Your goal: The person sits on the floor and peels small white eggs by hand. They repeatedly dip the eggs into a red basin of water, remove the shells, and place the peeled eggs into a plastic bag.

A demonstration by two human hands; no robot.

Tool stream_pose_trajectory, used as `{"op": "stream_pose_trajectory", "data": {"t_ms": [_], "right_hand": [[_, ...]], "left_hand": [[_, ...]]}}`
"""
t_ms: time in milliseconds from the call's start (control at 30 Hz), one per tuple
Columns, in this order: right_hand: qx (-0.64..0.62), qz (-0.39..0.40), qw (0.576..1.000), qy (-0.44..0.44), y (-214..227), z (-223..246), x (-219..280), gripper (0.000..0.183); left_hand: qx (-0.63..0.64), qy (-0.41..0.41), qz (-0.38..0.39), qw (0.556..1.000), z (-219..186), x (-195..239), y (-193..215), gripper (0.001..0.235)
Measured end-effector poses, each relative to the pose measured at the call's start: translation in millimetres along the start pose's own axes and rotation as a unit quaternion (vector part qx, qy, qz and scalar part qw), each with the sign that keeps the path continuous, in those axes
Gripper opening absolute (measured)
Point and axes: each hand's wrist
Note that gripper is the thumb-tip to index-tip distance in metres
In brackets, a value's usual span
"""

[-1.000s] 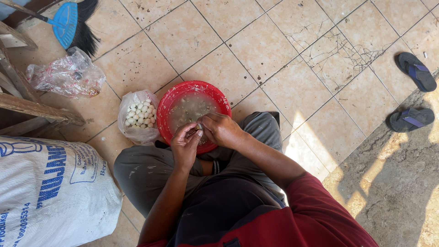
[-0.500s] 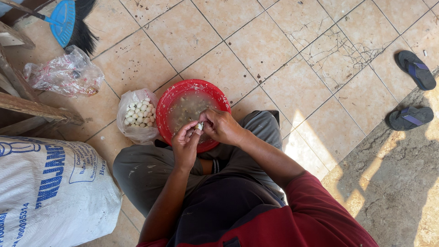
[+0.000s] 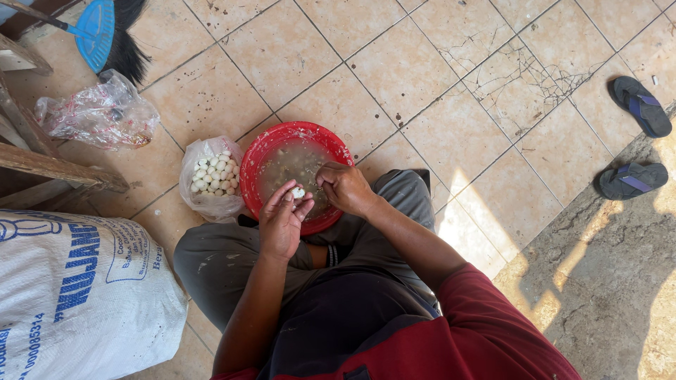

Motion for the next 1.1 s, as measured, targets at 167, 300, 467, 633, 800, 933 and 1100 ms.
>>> {"op": "stream_pose_trajectory", "data": {"t_ms": [167,300,467,633,800,933,1100], "right_hand": [[-0.012,-0.007,1.000,-0.018,1.7,4.2,-3.2,0.005],[-0.152,-0.014,0.988,-0.013,0.8,14.1,-3.0,0.025],[-0.154,0.060,0.986,0.000,1.1,20.1,-5.7,0.015],[-0.192,0.096,0.977,0.019,4.6,20.4,-7.9,0.017],[-0.108,0.068,0.989,0.076,6.2,25.8,-5.2,0.021],[-0.026,0.064,0.990,0.123,6.1,31.1,-4.6,0.024],[0.023,0.084,0.987,0.133,9.0,35.9,-8.0,0.024]], "left_hand": [[-0.008,0.017,0.000,1.000,4.2,-1.9,5.5,0.039],[-0.046,0.016,-0.002,0.999,4.5,-2.3,4.1,0.042],[-0.088,0.009,-0.013,0.996,3.6,-0.2,2.0,0.035],[-0.118,-0.002,0.003,0.993,1.7,0.1,6.6,0.024],[-0.166,-0.006,0.001,0.986,5.2,-0.2,12.5,0.024],[-0.215,-0.008,-0.011,0.976,6.8,-4.1,12.5,0.024],[-0.236,-0.003,-0.020,0.972,2.1,-2.6,10.1,0.027]]}}
Point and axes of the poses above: each hand's wrist, its own x-axis away from the middle knuckle, its own y-axis out of the back of the hand, z = x × y, and after that the axes turned 3 degrees about -y, right-handed
